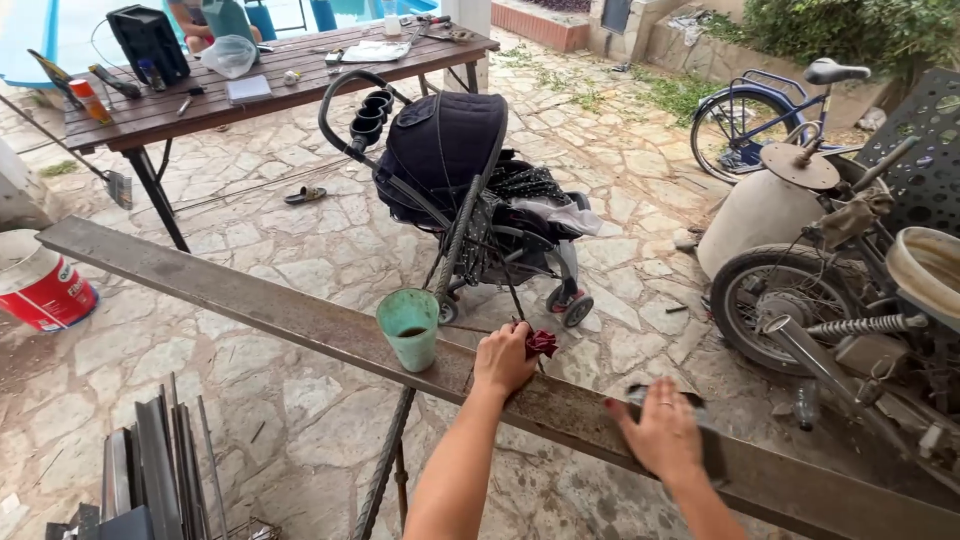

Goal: Wet sanding a long metal beam using a sanding block and wiping it clean with a cloth.

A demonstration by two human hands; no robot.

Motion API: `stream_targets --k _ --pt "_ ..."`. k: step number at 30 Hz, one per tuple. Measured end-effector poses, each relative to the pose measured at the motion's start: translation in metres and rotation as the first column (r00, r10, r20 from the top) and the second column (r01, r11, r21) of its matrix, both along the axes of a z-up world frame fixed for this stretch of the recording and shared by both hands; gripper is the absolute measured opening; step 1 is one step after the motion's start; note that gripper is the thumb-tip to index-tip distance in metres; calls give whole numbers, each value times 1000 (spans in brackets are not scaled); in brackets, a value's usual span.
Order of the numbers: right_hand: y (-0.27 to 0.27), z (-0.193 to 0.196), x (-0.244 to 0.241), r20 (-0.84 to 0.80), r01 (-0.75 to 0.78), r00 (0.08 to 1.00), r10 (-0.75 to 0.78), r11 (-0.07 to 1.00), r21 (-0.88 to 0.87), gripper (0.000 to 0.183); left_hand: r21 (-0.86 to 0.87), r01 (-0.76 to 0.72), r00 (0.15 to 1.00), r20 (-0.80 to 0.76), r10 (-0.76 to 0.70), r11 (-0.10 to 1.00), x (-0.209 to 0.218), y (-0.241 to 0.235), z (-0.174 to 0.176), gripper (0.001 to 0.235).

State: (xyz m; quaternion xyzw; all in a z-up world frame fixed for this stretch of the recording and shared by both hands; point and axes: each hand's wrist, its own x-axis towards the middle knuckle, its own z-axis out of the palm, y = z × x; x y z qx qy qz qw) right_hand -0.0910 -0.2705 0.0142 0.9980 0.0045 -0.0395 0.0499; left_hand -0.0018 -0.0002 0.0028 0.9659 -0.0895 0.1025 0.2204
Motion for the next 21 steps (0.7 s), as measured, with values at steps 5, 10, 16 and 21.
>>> stream_targets --k 5,10,16,21 --pt "9 44 -33 -243 -79 960 139 967 241 102 18 1 1000 -18 -1 1000 2 4 1 38" --pt "16 27 -44 -94 -129 986 137 988 86 110 27 22 999 -50 -21 999 -2 2 2 33" --pt "-11 1 -75 506 -114 758 412 847 -519 125 5 29 1000 9 -29 1000 -3 3 3 43" --pt "-39 15 -34 120 110 983 -136 973 201 125 52 -54 994 103 48 997 0 1 -15 42"
